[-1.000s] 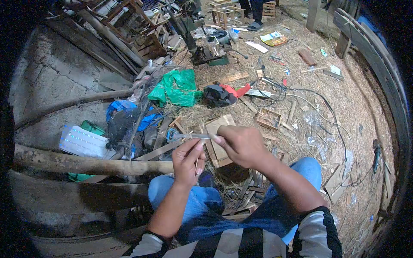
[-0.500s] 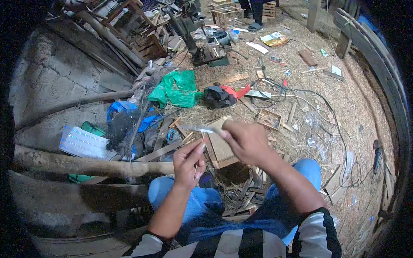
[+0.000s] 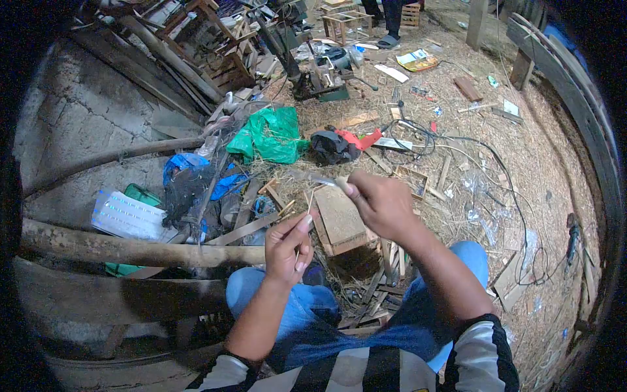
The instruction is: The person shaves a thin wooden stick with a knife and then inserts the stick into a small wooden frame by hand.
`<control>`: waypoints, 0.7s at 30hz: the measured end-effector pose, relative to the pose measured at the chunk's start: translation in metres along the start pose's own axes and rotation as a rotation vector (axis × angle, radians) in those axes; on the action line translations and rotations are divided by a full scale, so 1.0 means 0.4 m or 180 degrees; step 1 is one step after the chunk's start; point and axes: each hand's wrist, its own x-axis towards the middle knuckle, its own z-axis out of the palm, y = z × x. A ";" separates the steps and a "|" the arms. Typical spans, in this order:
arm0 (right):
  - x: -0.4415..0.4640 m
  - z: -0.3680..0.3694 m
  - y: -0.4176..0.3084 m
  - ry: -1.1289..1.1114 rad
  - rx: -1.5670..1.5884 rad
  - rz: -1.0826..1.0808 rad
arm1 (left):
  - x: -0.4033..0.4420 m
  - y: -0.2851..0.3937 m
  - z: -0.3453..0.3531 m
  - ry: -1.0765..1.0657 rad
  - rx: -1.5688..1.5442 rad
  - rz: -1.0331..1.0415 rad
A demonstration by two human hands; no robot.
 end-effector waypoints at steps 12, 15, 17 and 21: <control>-0.019 0.025 -0.018 -0.0275 -0.0001 -0.0266 | 0.006 -0.001 0.003 0.0063 0.0171 -0.0110; -0.014 0.039 0.003 -0.0193 -0.0228 -0.0247 | 0.018 -0.009 -0.006 0.0098 0.0116 -0.0144; -0.005 0.044 0.020 -0.0147 -0.0269 -0.0066 | 0.015 -0.010 -0.010 0.0057 0.0086 -0.0101; 0.015 0.017 0.052 0.0018 -0.0268 0.0337 | 0.007 -0.011 -0.015 0.0074 0.0150 0.0038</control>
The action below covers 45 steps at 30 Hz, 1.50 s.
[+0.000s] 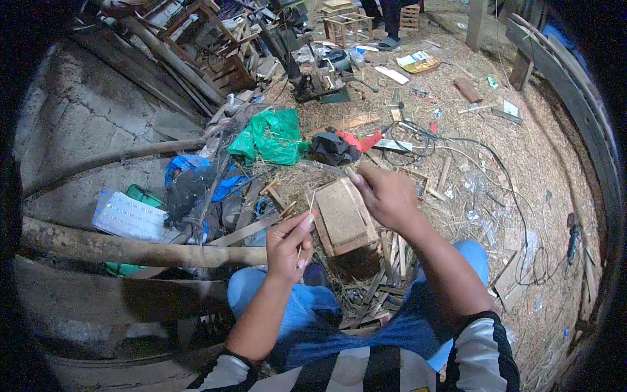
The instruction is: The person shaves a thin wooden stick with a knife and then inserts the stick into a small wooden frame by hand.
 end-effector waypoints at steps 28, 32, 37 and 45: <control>-0.056 0.028 -0.070 -0.0069 0.0354 -0.0906 | 0.010 -0.010 0.003 0.0223 0.0237 0.0078; -0.052 0.021 -0.072 -0.0212 0.0250 -0.0813 | 0.009 -0.010 0.006 0.0252 0.0390 0.0204; -0.045 0.026 -0.055 -0.0256 0.0054 -0.0709 | 0.017 -0.013 0.016 0.0292 0.0294 0.0087; -0.009 0.017 -0.002 -0.0011 -0.0218 -0.0192 | 0.007 -0.010 -0.007 0.0228 -0.0042 -0.0025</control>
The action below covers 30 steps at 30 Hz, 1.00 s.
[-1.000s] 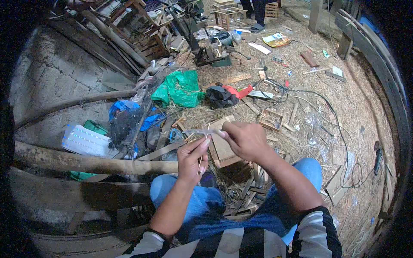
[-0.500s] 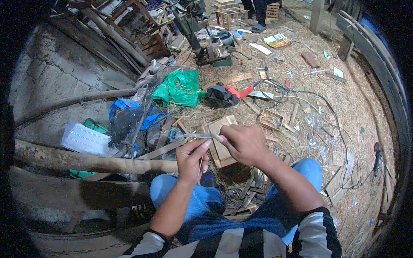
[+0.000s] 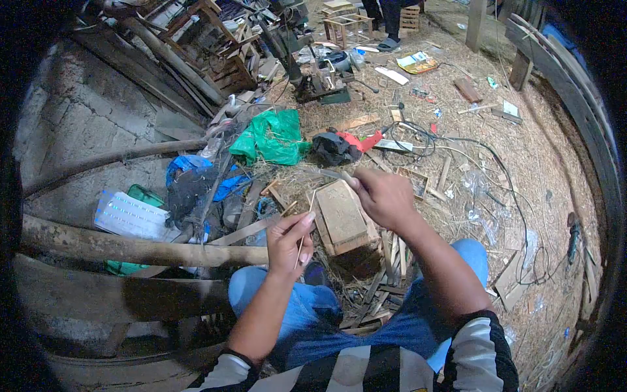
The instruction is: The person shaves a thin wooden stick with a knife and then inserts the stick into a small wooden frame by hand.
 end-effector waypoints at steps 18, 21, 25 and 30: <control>-0.040 0.020 -0.059 -0.0344 0.0509 -0.0574 | 0.005 -0.012 0.022 0.0045 0.0521 0.0160; -0.022 0.025 -0.027 -0.0128 0.0454 -0.0412 | 0.003 -0.014 0.014 -0.0040 0.0547 0.0171; -0.001 -0.015 -0.015 -0.0080 0.0345 -0.0024 | -0.002 -0.008 0.019 -0.0015 0.0613 0.0421; -0.046 0.012 -0.075 -0.0246 0.0787 -0.0529 | 0.004 -0.017 0.013 0.0056 0.0594 0.0299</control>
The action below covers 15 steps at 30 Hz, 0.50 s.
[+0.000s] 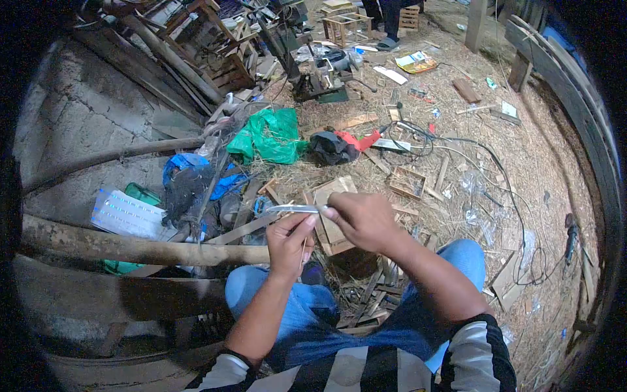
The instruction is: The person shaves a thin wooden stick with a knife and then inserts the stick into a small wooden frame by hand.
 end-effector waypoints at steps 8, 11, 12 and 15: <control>0.005 0.007 0.012 -0.0037 -0.0085 -0.0004 | 0.008 -0.010 0.006 0.0026 0.0162 0.0231; 0.021 -0.009 0.047 0.0144 -0.0235 0.0336 | -0.004 -0.002 0.001 -0.0064 0.0189 0.0117; 0.030 -0.021 0.063 0.0124 -0.0375 0.0447 | -0.008 0.000 0.001 -0.0142 0.0236 0.0087; 0.031 -0.045 0.046 0.0280 -0.0128 0.0413 | -0.006 0.003 0.004 -0.0004 0.0148 -0.0023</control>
